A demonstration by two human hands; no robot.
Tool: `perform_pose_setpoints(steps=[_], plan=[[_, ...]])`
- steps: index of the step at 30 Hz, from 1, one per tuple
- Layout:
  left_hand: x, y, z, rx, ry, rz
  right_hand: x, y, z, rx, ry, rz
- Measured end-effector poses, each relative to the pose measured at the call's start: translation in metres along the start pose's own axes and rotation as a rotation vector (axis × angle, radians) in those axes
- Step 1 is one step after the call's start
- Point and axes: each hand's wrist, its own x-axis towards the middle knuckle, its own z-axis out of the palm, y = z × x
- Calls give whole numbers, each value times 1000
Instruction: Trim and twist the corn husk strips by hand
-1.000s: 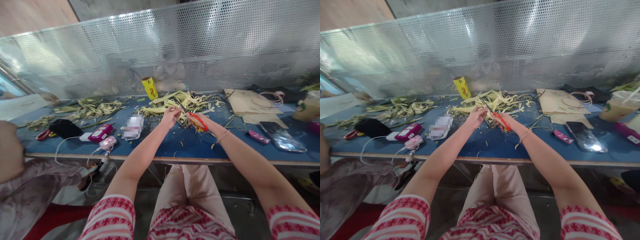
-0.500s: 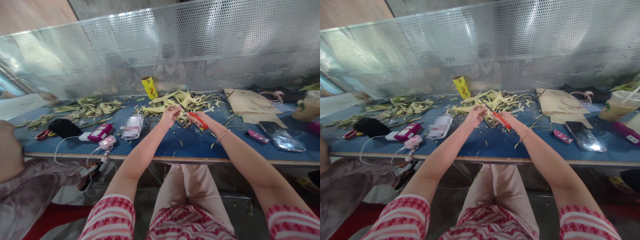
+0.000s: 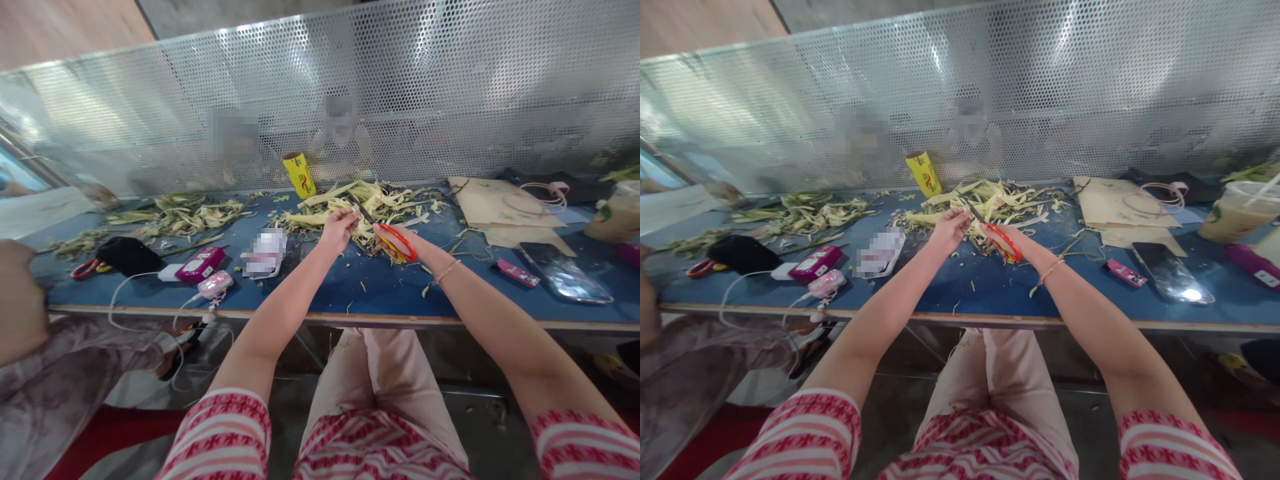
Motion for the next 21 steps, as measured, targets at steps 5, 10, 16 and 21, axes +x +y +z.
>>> perform_pose_setpoints(steps=[5, 10, 16, 21], plan=[[3, -1, -2, -20, 0, 27, -2, -6, 1, 18, 35, 48], [3, 0, -3, -22, -5, 23, -2, -7, 0, -31, 74, 62], [3, 1, -3, -20, -11, 21, -5, -10, 1, -96, 94, 35], [2, 2, -3, -36, -16, 17, -11, -17, 2, -133, 119, 43]])
